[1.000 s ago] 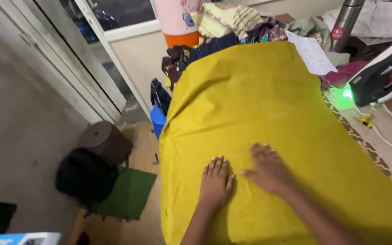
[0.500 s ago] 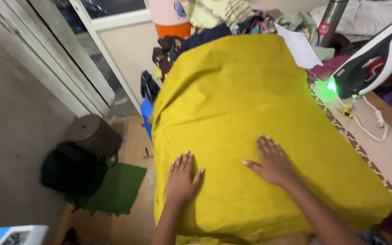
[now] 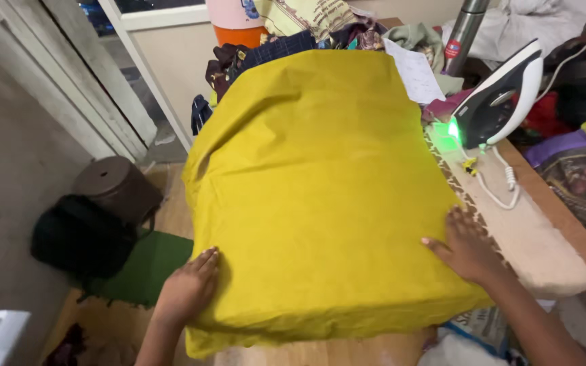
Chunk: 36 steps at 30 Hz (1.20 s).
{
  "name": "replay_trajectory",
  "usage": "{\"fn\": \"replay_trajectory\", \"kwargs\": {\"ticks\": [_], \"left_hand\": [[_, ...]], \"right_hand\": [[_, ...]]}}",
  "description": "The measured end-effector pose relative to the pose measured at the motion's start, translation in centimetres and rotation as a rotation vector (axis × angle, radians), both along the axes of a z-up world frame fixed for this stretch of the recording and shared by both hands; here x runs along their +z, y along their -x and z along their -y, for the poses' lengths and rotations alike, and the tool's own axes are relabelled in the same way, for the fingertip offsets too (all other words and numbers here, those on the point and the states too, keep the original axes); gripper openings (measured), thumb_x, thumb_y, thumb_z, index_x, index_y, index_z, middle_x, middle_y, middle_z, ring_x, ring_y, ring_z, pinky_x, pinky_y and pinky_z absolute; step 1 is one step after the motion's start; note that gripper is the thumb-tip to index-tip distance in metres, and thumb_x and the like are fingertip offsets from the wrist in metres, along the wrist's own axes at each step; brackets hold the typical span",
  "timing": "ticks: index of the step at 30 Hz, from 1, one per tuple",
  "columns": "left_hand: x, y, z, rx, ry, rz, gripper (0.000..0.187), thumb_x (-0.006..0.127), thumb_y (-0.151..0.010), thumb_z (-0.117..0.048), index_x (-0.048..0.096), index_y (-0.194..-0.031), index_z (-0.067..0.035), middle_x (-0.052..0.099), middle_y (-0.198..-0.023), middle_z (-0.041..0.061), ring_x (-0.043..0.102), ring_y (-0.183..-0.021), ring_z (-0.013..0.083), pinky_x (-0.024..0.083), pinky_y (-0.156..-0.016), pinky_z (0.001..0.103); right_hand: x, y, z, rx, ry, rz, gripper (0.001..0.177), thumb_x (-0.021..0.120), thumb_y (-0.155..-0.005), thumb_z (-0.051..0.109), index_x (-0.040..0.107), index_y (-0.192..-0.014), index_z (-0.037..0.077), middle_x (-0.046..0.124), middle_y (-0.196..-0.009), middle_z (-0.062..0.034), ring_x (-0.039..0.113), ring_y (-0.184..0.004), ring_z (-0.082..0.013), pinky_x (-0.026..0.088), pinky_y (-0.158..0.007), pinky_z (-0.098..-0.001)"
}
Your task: The person irons a large yellow cloth laid on a table. They smooth the fabric with their hands and move the iron back and forth across the surface to remove wrinkles.
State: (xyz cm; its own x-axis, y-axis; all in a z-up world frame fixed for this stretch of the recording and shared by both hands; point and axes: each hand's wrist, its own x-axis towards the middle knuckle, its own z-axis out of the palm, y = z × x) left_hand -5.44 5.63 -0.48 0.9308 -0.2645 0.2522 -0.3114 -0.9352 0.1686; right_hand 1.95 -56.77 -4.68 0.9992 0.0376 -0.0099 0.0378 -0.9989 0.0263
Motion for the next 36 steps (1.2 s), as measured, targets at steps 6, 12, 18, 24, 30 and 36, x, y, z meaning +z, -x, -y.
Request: {"fn": "replay_trajectory", "kwargs": {"ticks": [6,12,18,24,30,36], "left_hand": [[0.0,0.3,9.7,-0.192,0.158,0.157,0.032,0.063,-0.094,-0.023,0.068,-0.12,-0.005,0.07,-0.131,0.015,0.069,-0.117,0.0304,0.053,-0.101,0.041],[0.3,-0.6,15.1,-0.05,0.111,-0.055,0.086,0.055,-0.096,-0.057,0.035,-0.152,0.004,0.041,-0.155,0.023,0.032,-0.147,0.0372,0.023,-0.12,0.046],[0.8,-0.6,15.3,0.018,0.081,-0.153,0.082,0.052,-0.093,-0.06,0.037,-0.155,-0.008,0.033,-0.164,0.013,0.024,-0.153,0.0329,0.017,-0.124,0.047],[1.7,-0.1,15.3,0.121,0.024,-0.211,0.086,0.043,-0.093,-0.068,0.032,-0.158,-0.012,0.025,-0.167,0.009,0.017,-0.155,0.0305,0.013,-0.124,0.044],[1.2,1.0,12.0,0.144,0.021,-0.256,0.082,0.034,-0.099,-0.067,0.026,-0.161,-0.015,0.019,-0.17,0.009,0.012,-0.157,0.0304,0.01,-0.125,0.044],[-0.3,3.3,7.0,0.272,-0.051,-0.142,0.083,0.036,-0.093,-0.071,0.032,-0.159,-0.021,0.024,-0.168,0.008,0.018,-0.156,0.0293,0.014,-0.125,0.042]], "right_hand": [[4.3,1.2,-8.5,0.231,-0.167,0.106,0.104,0.055,-0.088,0.068,0.02,-0.156,-0.003,0.017,-0.165,-0.0234,0.012,-0.156,-0.0358,0.011,-0.125,-0.0491],[5.9,3.7,-20.1,0.475,-0.192,-0.056,0.095,0.043,-0.101,0.066,0.013,-0.157,-0.003,0.005,-0.172,-0.0219,0.003,-0.157,-0.0366,0.006,-0.12,-0.0508],[6.2,4.0,-20.2,0.392,-0.034,-0.131,0.097,0.035,-0.097,0.073,0.017,-0.159,0.001,0.013,-0.17,-0.0144,0.01,-0.158,-0.0284,0.01,-0.127,-0.043],[5.5,3.2,-17.1,0.386,-0.075,-0.168,0.096,0.03,-0.099,0.073,0.008,-0.161,0.003,0.006,-0.17,-0.0133,0.006,-0.157,-0.0282,0.008,-0.125,-0.0451],[5.0,3.5,-11.4,0.289,-0.021,-0.12,0.096,0.031,-0.096,0.074,0.01,-0.162,0.008,0.009,-0.171,-0.0101,0.008,-0.157,-0.0257,0.009,-0.125,-0.0439],[4.5,4.1,-5.2,0.19,-0.029,-0.07,0.095,0.032,-0.095,0.074,0.014,-0.161,0.009,0.013,-0.17,-0.0095,0.012,-0.157,-0.0262,0.012,-0.124,-0.0442]]}}
